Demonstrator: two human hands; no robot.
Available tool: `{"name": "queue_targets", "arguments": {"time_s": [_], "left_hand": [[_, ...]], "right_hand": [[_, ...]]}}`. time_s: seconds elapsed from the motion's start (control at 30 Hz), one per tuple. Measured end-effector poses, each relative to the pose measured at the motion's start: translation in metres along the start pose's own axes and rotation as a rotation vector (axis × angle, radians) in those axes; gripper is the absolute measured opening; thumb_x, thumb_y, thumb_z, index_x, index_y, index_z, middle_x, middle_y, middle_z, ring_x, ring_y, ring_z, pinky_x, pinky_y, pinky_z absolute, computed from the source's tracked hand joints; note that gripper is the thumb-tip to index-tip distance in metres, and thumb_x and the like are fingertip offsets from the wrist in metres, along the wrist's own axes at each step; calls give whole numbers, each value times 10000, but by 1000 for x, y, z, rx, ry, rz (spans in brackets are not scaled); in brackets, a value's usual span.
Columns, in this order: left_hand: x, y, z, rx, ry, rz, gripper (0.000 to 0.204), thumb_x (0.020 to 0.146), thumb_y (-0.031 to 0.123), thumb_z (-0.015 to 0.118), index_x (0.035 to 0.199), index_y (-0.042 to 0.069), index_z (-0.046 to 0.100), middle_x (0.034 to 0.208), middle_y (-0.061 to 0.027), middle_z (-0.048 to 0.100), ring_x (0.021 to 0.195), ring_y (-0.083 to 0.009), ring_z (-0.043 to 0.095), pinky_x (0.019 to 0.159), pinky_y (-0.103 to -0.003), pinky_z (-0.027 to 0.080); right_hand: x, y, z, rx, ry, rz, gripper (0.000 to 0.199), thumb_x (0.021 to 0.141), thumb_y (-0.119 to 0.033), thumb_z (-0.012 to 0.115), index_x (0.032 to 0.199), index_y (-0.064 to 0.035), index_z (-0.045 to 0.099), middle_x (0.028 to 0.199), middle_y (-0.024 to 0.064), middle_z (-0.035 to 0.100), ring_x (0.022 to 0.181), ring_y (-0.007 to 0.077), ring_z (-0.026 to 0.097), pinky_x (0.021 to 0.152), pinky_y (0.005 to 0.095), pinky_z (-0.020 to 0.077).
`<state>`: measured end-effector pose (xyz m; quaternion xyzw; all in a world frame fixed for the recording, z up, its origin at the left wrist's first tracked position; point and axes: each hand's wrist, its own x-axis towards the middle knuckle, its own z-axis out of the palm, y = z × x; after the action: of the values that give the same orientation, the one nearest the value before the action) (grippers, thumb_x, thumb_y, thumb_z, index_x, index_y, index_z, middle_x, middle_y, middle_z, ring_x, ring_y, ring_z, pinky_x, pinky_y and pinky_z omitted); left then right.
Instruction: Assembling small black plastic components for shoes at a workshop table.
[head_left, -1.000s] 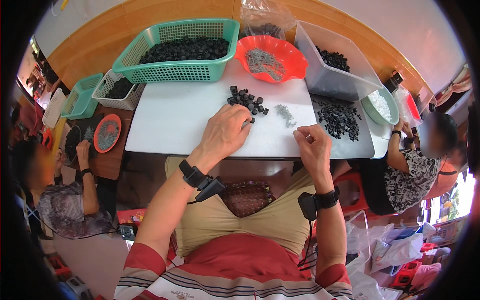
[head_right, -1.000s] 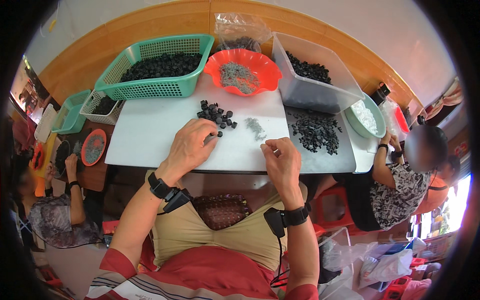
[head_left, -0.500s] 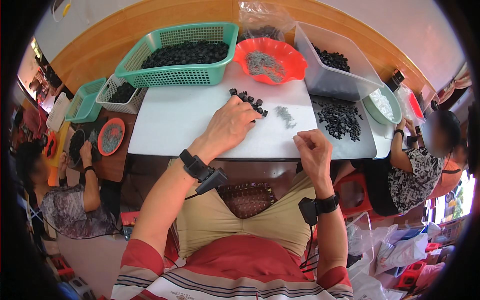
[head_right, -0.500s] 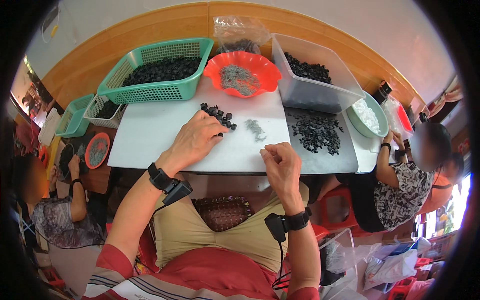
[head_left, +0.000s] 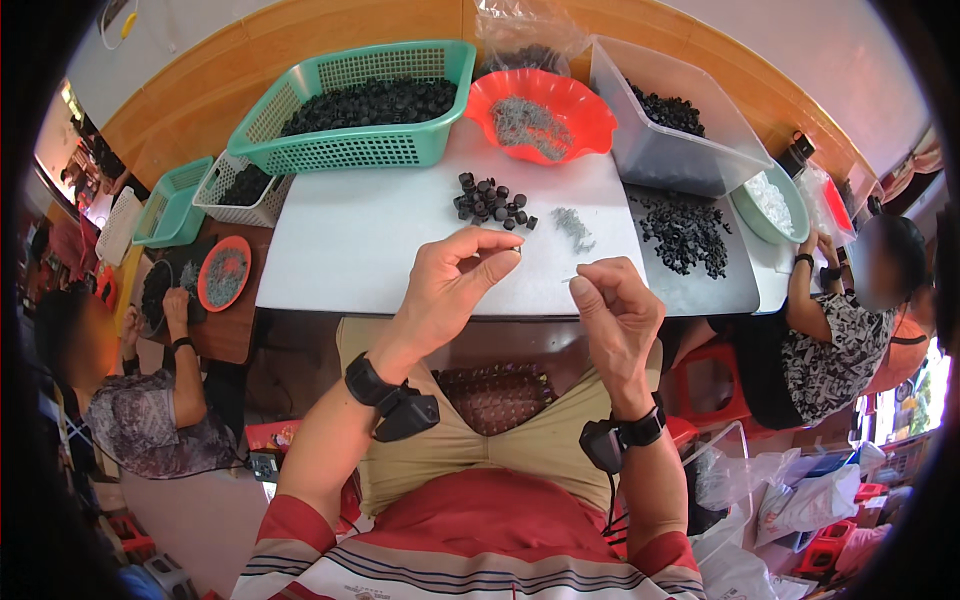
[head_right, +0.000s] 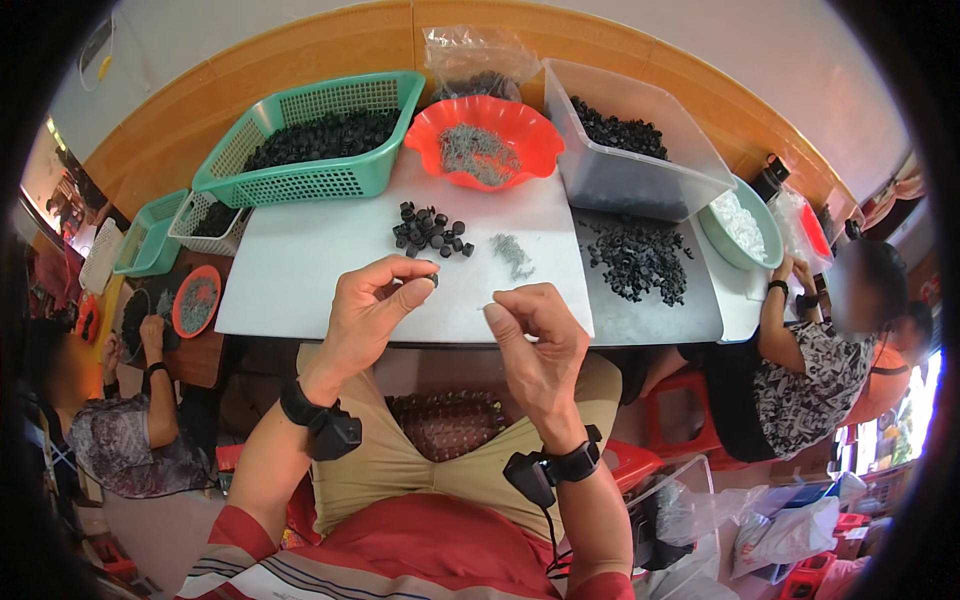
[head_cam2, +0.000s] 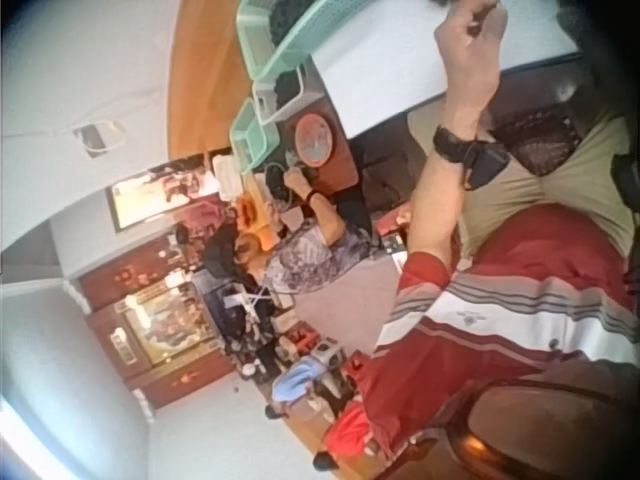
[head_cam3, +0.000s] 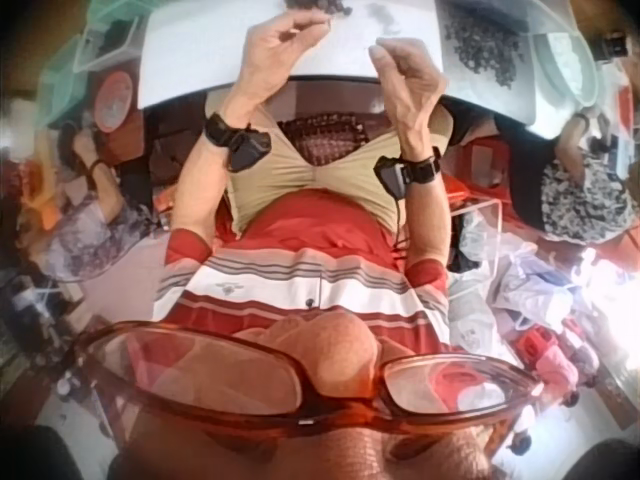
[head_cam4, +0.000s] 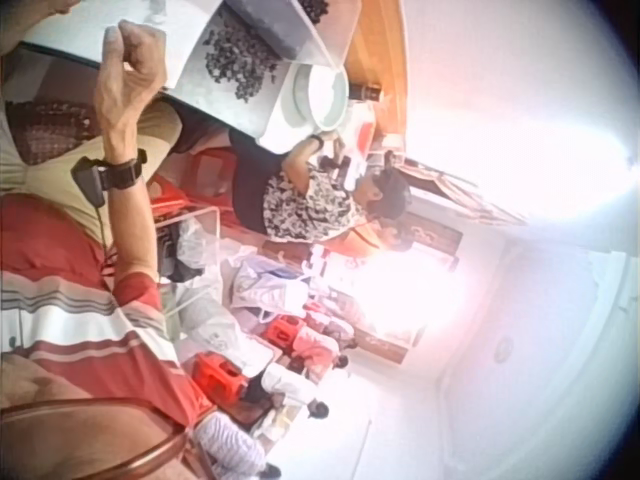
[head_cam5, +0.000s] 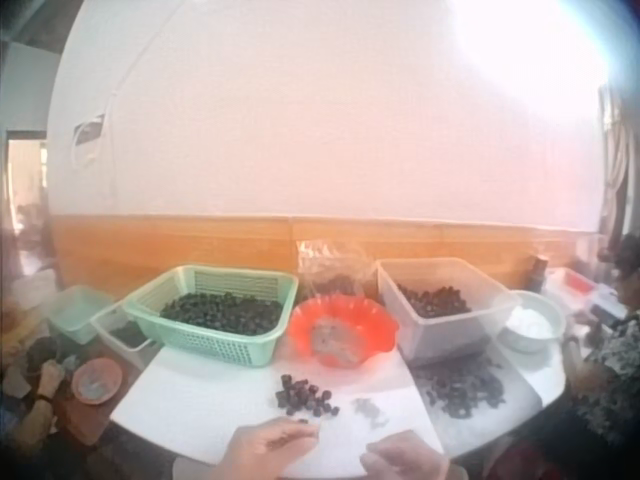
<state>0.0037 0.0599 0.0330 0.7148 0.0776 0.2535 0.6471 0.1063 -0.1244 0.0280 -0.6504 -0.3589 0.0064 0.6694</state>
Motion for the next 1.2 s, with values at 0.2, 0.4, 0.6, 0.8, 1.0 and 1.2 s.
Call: {"name": "queue_targets", "arguments": {"time_s": [0.2, 0.4, 0.6, 0.8, 1.0, 1.2], "left_hand": [[-21, -5, 10, -426, -53, -202, 279, 975, 190, 705, 1170, -8, 684, 910, -24, 671, 813, -113, 633, 775, -252, 526], [-31, -4, 16, -601, -91, -234, 296, 973, 217, 713, 1172, -1, 697, 963, -24, 683, 813, -96, 614, 752, -232, 505], [-35, -6, 20, -585, -120, -230, 283, 978, 203, 705, 1173, -3, 697, 967, -21, 688, 818, -95, 616, 759, -240, 519], [-36, -10, 24, -646, -107, -265, 254, 984, 179, 694, 1170, 6, 700, 984, -20, 698, 833, -84, 618, 757, -239, 528], [-39, -13, 26, -681, -116, -293, 251, 987, 173, 688, 1175, 7, 697, 1029, -35, 711, 864, -82, 624, 767, -240, 533], [-42, -12, 28, -665, -104, -302, 256, 992, 173, 683, 1184, 5, 685, 1037, -37, 711, 882, -79, 632, 774, -236, 537]], "right_hand": [[-8, -15, 19, 136, -7, -13, 141, 888, 39, 731, 1026, 14, 709, 950, 53, 647, 808, 90, 572, 709, 223, 464], [-12, -13, 25, 122, 8, -33, 140, 884, 44, 732, 1018, 7, 709, 940, 51, 646, 776, 91, 565, 673, 227, 463], [-16, -13, 23, 35, 24, -63, 140, 875, 36, 740, 1007, 3, 706, 913, 67, 650, 754, 111, 588, 647, 237, 472], [-18, -11, 21, -61, 24, -110, 147, 861, 32, 749, 995, -8, 705, 902, 84, 659, 744, 135, 612, 641, 249, 483], [-21, -7, 20, -128, -2, -178, 163, 863, 33, 744, 1013, -17, 707, 899, 91, 657, 734, 157, 623, 619, 266, 487], [-21, -6, 16, -217, -49, -284, 218, 855, 38, 750, 1061, -11, 703, 929, 98, 646, 737, 161, 628, 613, 271, 497]]}}
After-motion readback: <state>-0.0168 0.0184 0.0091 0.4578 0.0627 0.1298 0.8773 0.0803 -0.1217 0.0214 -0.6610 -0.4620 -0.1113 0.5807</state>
